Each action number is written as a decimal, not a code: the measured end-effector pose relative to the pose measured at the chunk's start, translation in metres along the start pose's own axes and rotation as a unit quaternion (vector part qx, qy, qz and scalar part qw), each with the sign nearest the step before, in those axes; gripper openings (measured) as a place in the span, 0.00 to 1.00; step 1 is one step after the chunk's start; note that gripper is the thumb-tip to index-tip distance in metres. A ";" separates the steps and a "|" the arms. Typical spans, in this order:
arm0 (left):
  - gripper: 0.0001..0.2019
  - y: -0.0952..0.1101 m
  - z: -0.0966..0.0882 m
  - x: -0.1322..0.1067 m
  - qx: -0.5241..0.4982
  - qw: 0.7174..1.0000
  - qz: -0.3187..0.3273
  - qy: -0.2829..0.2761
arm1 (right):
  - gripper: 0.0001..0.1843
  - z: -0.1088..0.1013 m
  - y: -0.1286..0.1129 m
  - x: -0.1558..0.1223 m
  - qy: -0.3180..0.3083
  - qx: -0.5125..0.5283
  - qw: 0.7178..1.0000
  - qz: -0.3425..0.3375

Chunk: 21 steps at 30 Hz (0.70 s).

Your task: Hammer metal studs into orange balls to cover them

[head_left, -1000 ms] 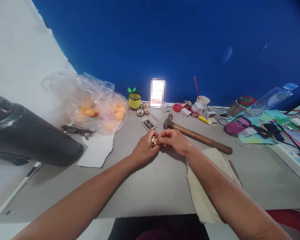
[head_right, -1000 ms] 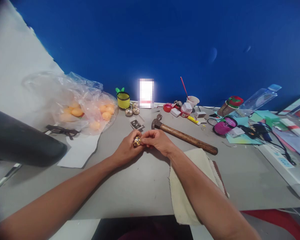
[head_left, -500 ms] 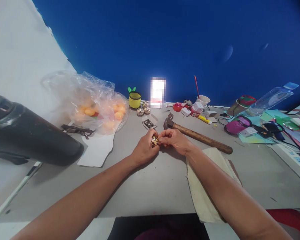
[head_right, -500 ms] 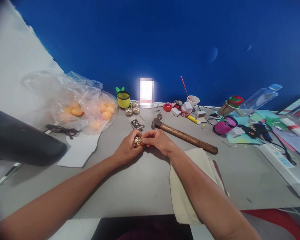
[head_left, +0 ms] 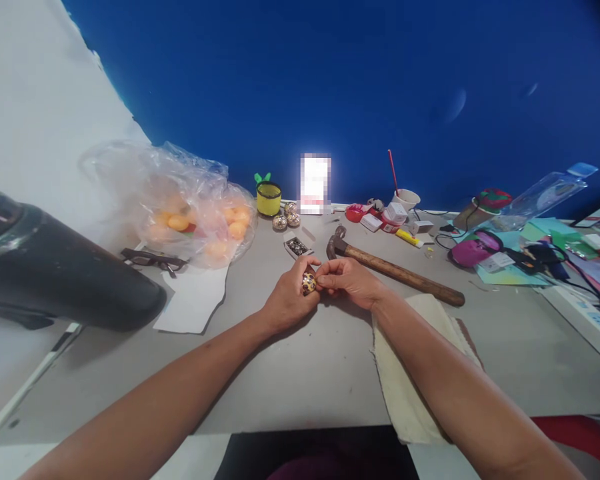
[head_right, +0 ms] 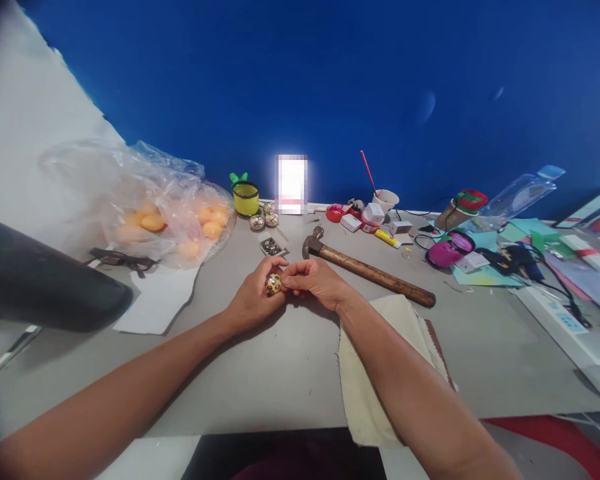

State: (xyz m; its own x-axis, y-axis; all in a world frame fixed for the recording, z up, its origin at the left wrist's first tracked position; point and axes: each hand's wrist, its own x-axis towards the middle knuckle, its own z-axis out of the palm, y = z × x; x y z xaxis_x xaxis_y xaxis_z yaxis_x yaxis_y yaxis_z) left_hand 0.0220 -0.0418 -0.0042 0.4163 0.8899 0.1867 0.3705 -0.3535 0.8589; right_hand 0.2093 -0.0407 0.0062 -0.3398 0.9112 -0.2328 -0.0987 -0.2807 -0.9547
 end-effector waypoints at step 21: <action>0.22 0.002 0.000 -0.001 -0.018 1.000 0.015 0.008 | 0.20 0.002 -0.002 -0.001 -0.007 -0.011 1.000 -0.029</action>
State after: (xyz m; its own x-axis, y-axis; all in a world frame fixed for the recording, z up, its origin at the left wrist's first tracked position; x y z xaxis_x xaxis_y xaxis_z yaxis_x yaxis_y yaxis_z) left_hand 0.0221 -0.0436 -0.0021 0.4138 0.8836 0.2190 0.3283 -0.3692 0.8694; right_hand 0.2077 -0.0419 0.0084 -0.3465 0.9216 -0.1747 -0.0987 -0.2210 -0.9703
